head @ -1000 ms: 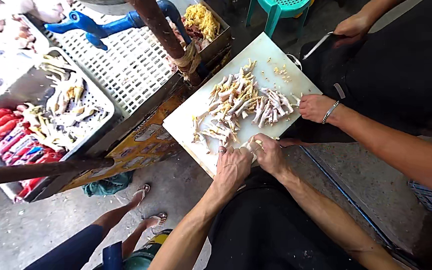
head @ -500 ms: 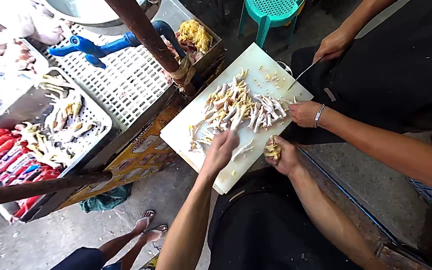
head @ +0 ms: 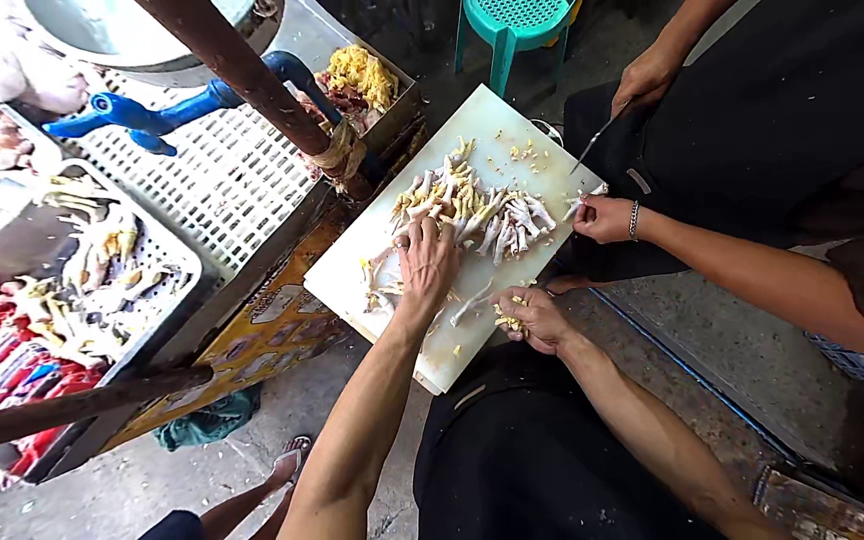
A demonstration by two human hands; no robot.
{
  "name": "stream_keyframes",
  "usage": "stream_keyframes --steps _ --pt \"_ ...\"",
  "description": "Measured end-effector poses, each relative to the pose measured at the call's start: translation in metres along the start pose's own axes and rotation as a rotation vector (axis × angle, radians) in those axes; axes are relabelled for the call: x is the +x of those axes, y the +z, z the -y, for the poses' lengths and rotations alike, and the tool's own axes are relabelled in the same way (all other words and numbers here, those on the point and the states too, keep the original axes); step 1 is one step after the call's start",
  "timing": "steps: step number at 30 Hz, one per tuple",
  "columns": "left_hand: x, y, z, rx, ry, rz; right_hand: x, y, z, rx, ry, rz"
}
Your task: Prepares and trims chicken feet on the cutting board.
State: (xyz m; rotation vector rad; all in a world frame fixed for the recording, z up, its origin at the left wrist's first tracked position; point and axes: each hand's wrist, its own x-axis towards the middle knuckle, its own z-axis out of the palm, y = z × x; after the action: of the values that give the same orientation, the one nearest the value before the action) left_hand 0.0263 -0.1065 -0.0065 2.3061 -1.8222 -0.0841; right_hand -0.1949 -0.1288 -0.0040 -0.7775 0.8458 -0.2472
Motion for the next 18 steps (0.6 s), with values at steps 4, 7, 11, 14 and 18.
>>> stream_keyframes --steps 4,7,11,14,18 --pt "0.011 0.008 -0.009 -0.004 0.019 -0.06 0.005 0.003 0.004 -0.001 0.038 -0.012" --pt "0.022 0.01 -0.013 0.041 0.035 -0.042 0.006 0.005 0.006 -0.004 0.041 -0.008" --pt "0.037 0.016 -0.015 0.129 0.016 0.02 0.008 0.006 0.01 0.0 0.038 -0.021" --pt "0.03 0.024 -0.006 0.104 0.057 -0.038 0.009 0.003 0.012 0.01 0.032 -0.022" --pt "0.015 0.007 -0.001 0.007 0.038 -0.061 0.009 0.001 0.014 0.059 0.042 -0.06"
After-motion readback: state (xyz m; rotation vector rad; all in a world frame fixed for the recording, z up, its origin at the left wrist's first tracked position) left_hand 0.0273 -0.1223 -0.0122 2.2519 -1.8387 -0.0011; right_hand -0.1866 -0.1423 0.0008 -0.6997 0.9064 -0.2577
